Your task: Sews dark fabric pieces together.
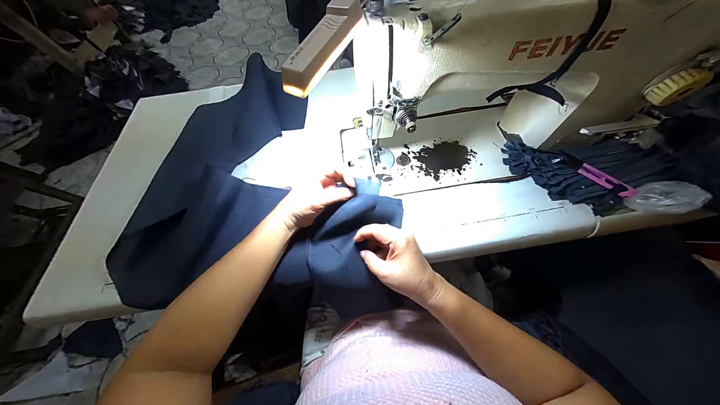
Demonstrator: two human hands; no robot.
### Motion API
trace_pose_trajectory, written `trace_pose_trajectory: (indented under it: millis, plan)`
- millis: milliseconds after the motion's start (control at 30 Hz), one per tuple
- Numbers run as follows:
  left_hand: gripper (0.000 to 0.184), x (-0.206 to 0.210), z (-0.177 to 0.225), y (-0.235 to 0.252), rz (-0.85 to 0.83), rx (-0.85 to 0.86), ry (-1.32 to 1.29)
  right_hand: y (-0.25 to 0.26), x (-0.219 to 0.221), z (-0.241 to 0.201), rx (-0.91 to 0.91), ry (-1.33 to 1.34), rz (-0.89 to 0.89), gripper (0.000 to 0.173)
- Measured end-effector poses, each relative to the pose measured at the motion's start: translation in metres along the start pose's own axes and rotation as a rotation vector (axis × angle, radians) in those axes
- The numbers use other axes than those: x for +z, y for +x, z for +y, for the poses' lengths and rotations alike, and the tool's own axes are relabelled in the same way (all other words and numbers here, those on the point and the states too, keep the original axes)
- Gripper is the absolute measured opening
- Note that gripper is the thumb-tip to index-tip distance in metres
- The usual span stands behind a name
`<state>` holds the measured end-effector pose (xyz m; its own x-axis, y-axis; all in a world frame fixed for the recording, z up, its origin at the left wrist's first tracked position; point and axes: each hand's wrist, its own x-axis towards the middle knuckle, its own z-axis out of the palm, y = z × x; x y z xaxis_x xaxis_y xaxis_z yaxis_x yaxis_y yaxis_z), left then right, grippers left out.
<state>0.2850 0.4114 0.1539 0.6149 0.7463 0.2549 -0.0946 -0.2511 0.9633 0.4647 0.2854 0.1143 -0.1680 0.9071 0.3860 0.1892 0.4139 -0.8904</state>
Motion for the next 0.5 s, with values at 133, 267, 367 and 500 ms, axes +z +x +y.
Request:
trace_pose_trajectory:
  millis: [133, 267, 367, 500]
  plan:
    - [0.014, -0.007, -0.019, 0.017, -0.070, 0.090, 0.308, 0.008, -0.004, 0.002, -0.077, -0.121, 0.118, 0.013]
    - [0.012, -0.021, -0.021, 0.029, 0.106, 0.049, 0.488, 0.023, -0.008, 0.004, -0.080, -0.233, 0.128, 0.006]
    - [0.012, -0.028, -0.025, 0.034, 0.167, 0.016, 0.317, 0.032, -0.010, 0.003, -0.008, -0.251, 0.114, 0.009]
    - [0.013, -0.028, -0.025, 0.036, 0.038, 0.006, 0.272, 0.019, -0.007, -0.019, 0.216, -0.148, 0.023, 0.021]
